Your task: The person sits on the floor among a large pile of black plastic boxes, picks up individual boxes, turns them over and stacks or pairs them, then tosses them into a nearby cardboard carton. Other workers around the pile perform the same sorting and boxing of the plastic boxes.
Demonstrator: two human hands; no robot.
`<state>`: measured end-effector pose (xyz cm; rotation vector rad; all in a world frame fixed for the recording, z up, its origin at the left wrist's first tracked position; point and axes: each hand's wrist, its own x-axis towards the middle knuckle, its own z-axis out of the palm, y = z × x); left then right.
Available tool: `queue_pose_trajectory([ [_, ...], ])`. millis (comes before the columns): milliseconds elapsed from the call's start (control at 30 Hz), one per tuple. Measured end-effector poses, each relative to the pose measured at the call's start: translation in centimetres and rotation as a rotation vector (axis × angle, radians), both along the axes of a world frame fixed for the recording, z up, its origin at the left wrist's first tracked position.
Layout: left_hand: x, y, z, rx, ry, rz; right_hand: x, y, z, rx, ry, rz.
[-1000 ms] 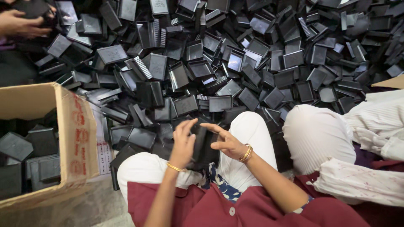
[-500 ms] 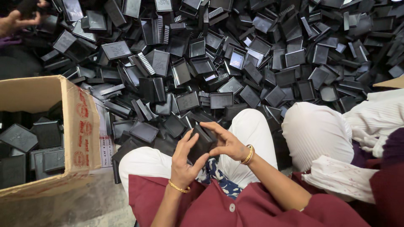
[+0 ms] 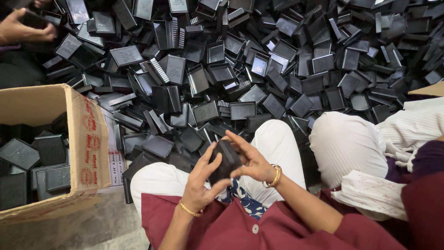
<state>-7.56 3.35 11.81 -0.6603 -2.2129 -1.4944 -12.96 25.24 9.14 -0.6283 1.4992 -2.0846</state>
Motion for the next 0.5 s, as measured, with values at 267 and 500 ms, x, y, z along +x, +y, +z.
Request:
queue_pose_trajectory([
  [267, 2.4, 0.2, -2.3, 0.104, -0.182, 0.167, -1.4, 1.0, -1.9, 0.18, 0.077, -0.047],
  [500, 1.1, -4.1, -6.5, -0.013, -0.656, -0.267, -6.1, 5.5, -5.2, 0.679, 0.45, 0.105],
])
